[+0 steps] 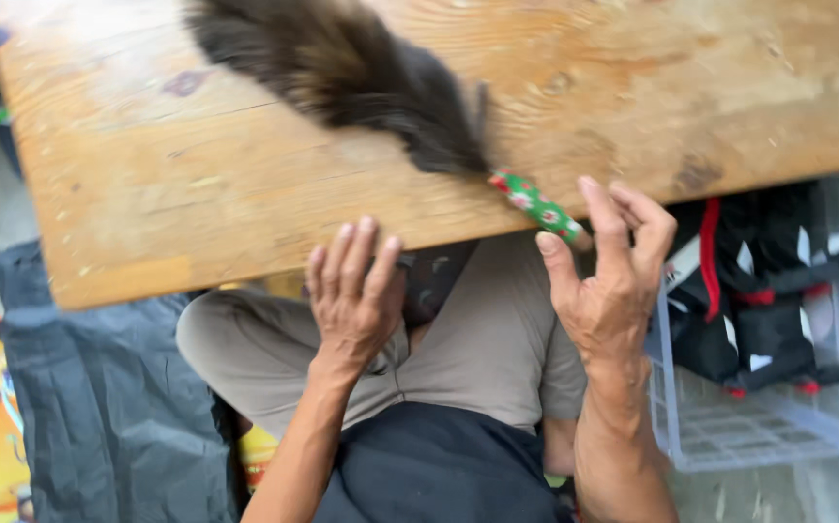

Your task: The person folds a black fabric item on a wooden table, secures it with a red strap, and brushes it with a feather duster. They then place the item in a plastic crate and fold a larger black fabric item on the table.

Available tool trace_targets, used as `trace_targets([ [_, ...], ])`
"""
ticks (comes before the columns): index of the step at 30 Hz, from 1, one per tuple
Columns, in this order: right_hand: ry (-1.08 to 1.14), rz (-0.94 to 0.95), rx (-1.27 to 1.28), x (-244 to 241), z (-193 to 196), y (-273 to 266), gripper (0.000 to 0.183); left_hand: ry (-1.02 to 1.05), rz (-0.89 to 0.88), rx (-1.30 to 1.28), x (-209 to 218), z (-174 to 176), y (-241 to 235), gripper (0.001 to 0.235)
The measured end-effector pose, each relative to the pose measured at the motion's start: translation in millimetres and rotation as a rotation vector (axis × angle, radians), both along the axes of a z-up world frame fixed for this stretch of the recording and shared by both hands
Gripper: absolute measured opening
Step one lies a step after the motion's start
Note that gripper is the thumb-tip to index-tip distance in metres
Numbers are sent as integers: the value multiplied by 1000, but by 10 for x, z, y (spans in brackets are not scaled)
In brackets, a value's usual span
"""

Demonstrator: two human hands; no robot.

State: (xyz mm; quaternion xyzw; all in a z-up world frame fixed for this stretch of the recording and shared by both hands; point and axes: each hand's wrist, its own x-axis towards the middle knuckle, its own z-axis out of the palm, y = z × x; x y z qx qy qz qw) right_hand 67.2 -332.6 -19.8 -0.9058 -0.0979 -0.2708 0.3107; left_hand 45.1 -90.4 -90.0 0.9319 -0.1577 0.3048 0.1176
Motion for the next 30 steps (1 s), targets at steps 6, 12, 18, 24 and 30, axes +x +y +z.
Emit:
trace_targets([
  [6, 81, 41, -432, 324, -20, 385, 47, -151, -33, 62, 78, -103, 97, 30],
  [12, 231, 121, -232, 441, -55, -194, 38, -261, 24, -105, 129, -179, 123, 38],
  [18, 168, -351, -505, 1000, -270, -1308, 40, -196, -94, 104, 142, -83, 303, 33],
  [24, 29, -769, -622, 1445, -523, -1854, 42, -184, -117, 110, 161, -44, 363, 35],
  [30, 231, -501, -658, 612, 103, -547, 39, -118, -269, -39, 91, -49, 482, 32],
])
